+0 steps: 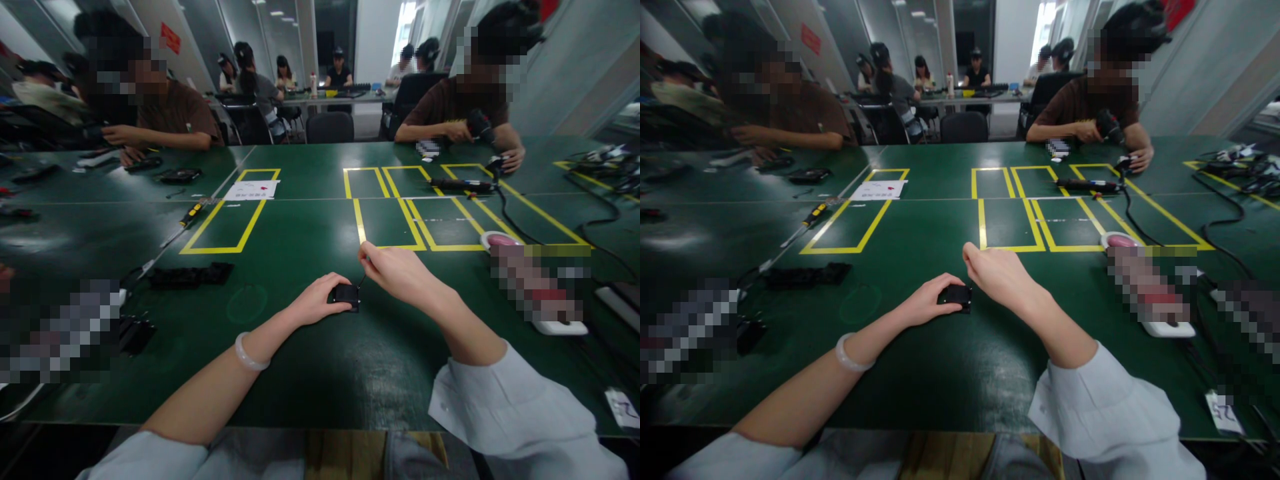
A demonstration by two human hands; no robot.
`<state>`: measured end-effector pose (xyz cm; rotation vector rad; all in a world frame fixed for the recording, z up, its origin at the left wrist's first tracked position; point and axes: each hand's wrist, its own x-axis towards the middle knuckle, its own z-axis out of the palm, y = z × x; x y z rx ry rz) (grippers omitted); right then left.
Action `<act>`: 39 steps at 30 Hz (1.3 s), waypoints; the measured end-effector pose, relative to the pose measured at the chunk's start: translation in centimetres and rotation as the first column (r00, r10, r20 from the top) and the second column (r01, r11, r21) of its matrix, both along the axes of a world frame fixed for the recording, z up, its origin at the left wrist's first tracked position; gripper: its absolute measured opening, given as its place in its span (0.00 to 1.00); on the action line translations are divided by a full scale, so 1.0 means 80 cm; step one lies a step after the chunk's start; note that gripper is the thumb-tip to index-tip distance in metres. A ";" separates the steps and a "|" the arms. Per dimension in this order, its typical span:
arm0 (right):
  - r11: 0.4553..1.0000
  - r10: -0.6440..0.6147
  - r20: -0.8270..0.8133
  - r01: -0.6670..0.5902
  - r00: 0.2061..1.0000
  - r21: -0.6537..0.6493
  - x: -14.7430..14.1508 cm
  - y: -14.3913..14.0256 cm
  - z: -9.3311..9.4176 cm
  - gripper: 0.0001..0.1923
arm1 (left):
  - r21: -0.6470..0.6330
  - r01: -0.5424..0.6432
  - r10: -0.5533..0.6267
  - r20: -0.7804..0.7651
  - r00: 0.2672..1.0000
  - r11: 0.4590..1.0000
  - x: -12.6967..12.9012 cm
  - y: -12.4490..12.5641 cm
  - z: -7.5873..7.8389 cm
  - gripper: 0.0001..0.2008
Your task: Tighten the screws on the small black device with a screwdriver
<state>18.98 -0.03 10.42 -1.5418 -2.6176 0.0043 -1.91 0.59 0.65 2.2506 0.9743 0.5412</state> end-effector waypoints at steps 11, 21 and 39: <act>1.000 -0.019 -0.033 0.019 0.999 0.009 -0.001 0.000 -0.002 0.10 | 0.000 0.015 -0.015 -0.003 1.000 1.000 0.000 0.001 0.001 0.18; 0.999 0.029 -0.038 -0.028 0.999 0.027 0.001 -0.001 -0.004 0.10 | 0.004 0.015 -0.015 -0.004 1.000 1.000 0.000 0.001 0.000 0.18; 1.000 -0.010 0.013 0.010 1.000 -0.012 -0.003 -0.001 0.000 0.15 | 0.002 0.005 -0.005 0.001 1.000 1.000 0.000 0.001 -0.001 0.19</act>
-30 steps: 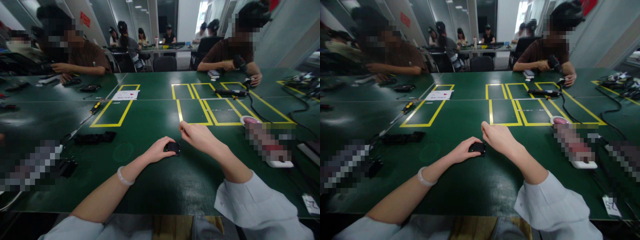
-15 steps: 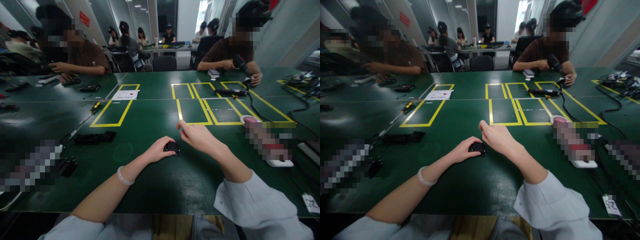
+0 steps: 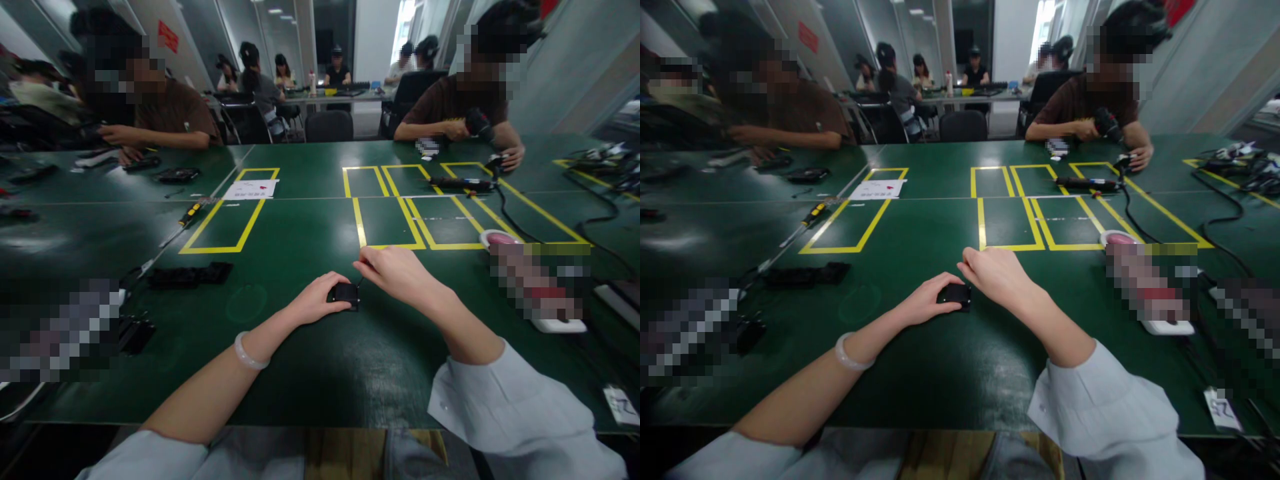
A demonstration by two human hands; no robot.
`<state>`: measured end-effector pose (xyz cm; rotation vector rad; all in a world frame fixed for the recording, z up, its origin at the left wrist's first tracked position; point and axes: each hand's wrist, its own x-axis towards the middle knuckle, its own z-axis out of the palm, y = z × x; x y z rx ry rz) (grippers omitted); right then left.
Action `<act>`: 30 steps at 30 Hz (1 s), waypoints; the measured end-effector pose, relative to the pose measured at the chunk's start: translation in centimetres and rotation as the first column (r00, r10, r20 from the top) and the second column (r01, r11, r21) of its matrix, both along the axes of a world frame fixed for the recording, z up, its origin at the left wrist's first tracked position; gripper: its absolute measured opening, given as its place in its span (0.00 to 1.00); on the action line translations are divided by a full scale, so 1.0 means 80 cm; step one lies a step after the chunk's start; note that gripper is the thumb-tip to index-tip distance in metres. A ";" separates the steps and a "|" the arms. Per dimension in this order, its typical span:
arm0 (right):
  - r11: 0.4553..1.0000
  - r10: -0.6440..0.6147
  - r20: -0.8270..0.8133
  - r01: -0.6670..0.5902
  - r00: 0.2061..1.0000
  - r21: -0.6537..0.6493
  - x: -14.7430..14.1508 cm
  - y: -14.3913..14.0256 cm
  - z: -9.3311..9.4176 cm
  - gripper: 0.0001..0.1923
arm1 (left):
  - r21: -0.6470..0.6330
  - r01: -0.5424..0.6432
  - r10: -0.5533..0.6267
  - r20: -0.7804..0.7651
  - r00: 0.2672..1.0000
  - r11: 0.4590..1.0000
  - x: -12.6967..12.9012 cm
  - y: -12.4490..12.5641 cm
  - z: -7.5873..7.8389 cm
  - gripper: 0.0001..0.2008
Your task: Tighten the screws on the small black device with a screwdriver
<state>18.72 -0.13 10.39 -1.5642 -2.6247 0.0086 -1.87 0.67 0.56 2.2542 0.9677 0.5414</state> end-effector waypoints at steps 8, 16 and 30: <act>1.000 -0.016 0.006 0.016 1.000 0.012 -0.001 0.001 -0.001 0.14 | 0.003 0.002 -0.002 -0.004 1.000 1.000 0.000 0.000 0.002 0.19; 1.000 0.006 -0.017 -0.006 1.000 0.018 0.001 0.000 -0.001 0.12 | -0.011 0.008 -0.008 0.002 1.000 1.000 0.000 0.000 0.003 0.18; 1.000 0.023 -0.092 -0.024 0.995 -0.011 0.003 -0.002 0.001 0.10 | -0.005 0.011 -0.011 0.004 1.000 1.000 0.000 -0.001 0.005 0.18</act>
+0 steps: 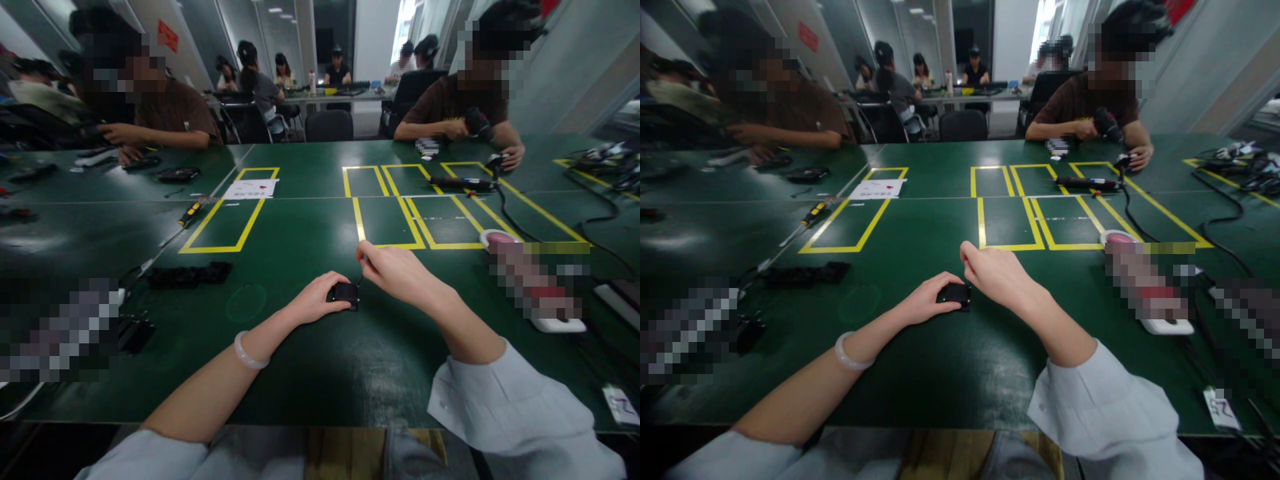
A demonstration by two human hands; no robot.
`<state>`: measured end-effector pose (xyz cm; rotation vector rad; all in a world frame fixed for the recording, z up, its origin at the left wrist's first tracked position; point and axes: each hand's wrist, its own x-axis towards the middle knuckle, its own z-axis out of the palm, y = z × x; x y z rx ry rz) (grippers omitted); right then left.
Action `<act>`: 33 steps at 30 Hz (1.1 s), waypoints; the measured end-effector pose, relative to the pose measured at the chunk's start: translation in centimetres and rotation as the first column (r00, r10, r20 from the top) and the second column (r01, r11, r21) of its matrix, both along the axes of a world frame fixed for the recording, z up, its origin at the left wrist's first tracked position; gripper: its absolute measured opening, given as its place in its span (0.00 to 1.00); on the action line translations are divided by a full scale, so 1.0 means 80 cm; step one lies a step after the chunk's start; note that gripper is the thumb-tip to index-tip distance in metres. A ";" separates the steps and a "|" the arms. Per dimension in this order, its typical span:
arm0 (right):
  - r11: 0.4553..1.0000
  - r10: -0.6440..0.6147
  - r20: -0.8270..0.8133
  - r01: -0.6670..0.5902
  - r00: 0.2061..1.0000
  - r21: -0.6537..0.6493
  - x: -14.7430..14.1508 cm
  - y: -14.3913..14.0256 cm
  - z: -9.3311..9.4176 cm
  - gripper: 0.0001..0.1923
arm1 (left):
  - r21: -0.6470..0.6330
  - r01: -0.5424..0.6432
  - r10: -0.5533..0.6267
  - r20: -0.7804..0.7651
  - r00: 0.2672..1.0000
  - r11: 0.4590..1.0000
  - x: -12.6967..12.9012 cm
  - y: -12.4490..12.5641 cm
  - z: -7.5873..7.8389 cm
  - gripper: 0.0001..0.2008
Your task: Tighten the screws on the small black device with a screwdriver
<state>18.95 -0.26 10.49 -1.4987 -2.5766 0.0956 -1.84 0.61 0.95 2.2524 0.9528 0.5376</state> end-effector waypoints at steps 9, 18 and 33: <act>1.000 -0.026 0.067 0.025 0.997 0.006 0.000 0.002 0.000 0.13 | -0.007 0.001 -0.001 -0.015 1.000 1.000 0.000 0.000 0.001 0.18; 1.000 -0.003 0.002 0.003 1.000 0.014 0.000 0.001 -0.002 0.13 | -0.005 -0.008 0.008 0.001 1.000 1.000 0.000 -0.001 0.000 0.18; 1.000 0.003 0.059 -0.002 0.998 0.000 0.000 0.000 -0.002 0.13 | -0.018 -0.013 0.013 0.004 1.000 1.000 0.001 -0.001 0.001 0.18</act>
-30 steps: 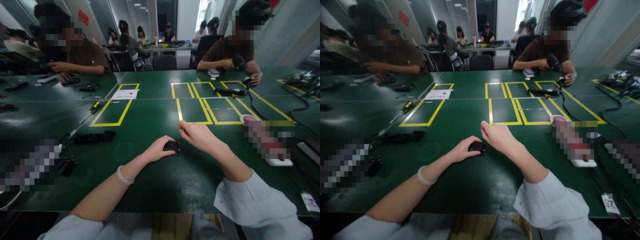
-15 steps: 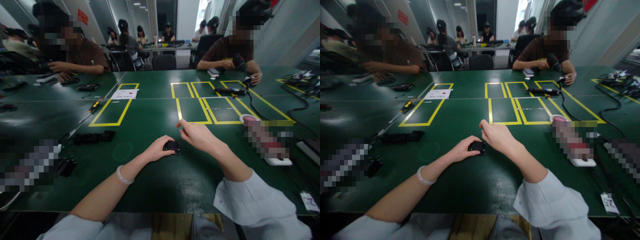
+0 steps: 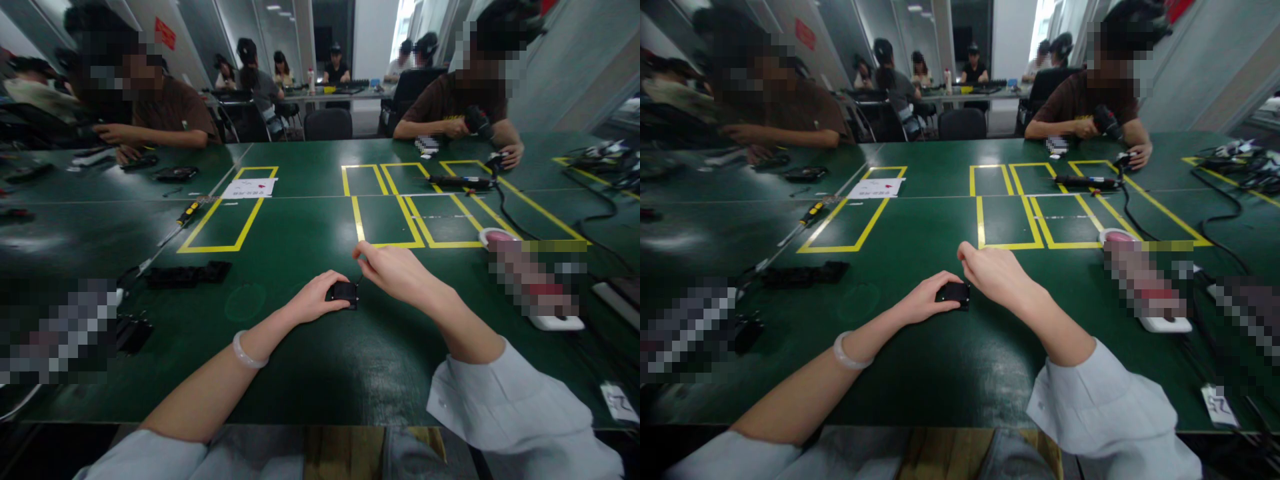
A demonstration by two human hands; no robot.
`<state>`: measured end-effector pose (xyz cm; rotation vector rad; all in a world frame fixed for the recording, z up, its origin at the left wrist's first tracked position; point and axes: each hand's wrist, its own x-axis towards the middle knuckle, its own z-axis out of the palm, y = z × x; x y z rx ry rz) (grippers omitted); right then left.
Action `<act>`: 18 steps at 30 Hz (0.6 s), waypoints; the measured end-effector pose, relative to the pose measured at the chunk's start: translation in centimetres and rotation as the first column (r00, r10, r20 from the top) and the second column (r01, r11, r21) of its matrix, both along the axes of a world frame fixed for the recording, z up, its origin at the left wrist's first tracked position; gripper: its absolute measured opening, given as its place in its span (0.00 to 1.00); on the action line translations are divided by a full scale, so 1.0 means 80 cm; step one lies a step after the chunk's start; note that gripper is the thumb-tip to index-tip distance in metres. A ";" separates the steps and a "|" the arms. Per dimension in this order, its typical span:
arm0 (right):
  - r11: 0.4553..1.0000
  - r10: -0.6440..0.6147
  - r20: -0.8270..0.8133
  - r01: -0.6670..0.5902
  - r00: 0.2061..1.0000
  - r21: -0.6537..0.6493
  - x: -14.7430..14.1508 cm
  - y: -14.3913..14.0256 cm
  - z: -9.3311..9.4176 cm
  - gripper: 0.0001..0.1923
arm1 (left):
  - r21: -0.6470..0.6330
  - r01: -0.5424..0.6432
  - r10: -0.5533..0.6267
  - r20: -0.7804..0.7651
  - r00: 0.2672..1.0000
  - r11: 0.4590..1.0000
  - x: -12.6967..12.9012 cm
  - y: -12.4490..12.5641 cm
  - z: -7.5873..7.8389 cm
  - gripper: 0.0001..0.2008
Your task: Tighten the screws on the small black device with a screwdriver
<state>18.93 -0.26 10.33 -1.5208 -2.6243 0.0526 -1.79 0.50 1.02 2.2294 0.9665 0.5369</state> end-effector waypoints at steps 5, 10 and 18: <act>1.000 0.000 -0.039 0.000 0.999 -0.003 0.000 0.001 -0.001 0.12 | 0.003 -0.003 0.003 0.006 1.000 1.000 0.000 0.001 -0.001 0.18; 1.000 -0.006 -0.066 0.005 0.998 -0.004 0.000 0.001 -0.001 0.12 | 0.002 -0.001 0.001 -0.008 1.000 1.000 -0.001 0.001 -0.003 0.19; 1.000 -0.023 0.005 0.023 1.000 0.014 -0.003 0.001 0.000 0.13 | 0.015 0.007 -0.007 -0.003 1.000 1.000 -0.001 0.002 -0.005 0.19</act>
